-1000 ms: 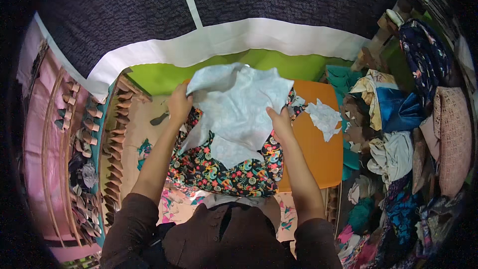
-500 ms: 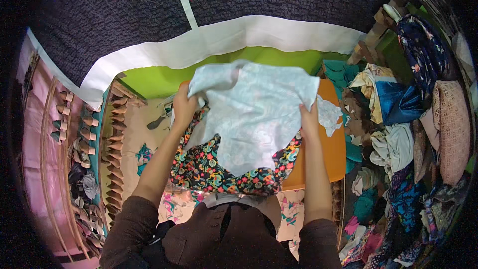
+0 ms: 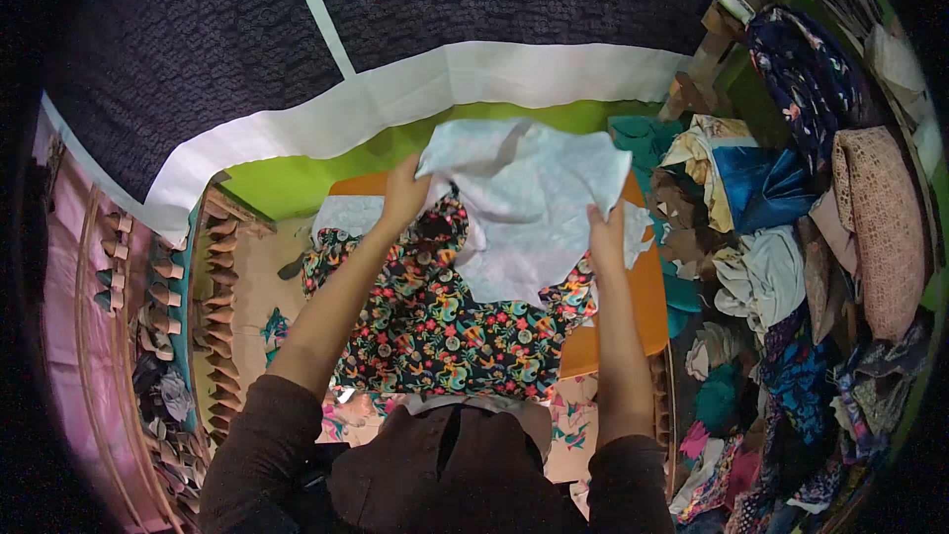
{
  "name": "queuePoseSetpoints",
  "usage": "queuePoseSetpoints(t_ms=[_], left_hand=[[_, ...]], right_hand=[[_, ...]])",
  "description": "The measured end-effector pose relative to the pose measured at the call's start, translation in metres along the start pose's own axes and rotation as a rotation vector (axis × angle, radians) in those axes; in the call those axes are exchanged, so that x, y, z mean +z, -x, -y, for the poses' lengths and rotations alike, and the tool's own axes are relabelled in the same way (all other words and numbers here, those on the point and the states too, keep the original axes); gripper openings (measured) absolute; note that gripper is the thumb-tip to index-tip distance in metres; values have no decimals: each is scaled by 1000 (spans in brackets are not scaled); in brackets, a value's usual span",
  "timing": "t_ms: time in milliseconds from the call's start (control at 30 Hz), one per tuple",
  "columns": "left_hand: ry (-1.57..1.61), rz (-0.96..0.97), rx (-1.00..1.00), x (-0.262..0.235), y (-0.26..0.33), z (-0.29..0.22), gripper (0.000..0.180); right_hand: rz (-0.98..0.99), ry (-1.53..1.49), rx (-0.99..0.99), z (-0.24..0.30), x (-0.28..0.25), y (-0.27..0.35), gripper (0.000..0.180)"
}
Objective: Cutting out patterns from fabric using scissors for shoe manufacturing.
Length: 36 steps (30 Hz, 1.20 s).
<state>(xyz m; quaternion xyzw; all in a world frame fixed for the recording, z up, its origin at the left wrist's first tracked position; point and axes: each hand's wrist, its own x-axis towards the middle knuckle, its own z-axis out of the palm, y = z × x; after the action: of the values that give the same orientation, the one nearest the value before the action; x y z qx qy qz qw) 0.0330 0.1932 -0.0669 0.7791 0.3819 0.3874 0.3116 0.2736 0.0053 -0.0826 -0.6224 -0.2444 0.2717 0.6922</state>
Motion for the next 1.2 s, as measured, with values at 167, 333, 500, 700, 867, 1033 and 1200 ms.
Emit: queuePoseSetpoints(t_ms=[167, 333, 500, 700, 867, 1033, 1200], left_hand=[[-80, 138, -134, 0, 56, 28, 51], [-189, 221, 89, 2, 137, -23, 78], [579, 315, -464, 50, 199, -67, 77], [471, 99, -846, 49, 193, -43, 25], [852, -89, -696, 9, 189, -48, 33], [749, -119, -572, -2, 187, -62, 47], [854, -156, -756, -30, 181, -69, 42]], right_hand=[[111, 8, 124, -30, -4, 30, 52], [231, -63, 197, -33, -3, 57, 56], [865, 27, 331, -8, 15, 108, 64], [470, -44, 321, -45, -39, 105, 37], [340, 1375, -361, -82, -82, 96, 36], [549, 1427, -481, -97, -30, 138, 51], [617, 1449, -629, -104, 19, 164, 62]])
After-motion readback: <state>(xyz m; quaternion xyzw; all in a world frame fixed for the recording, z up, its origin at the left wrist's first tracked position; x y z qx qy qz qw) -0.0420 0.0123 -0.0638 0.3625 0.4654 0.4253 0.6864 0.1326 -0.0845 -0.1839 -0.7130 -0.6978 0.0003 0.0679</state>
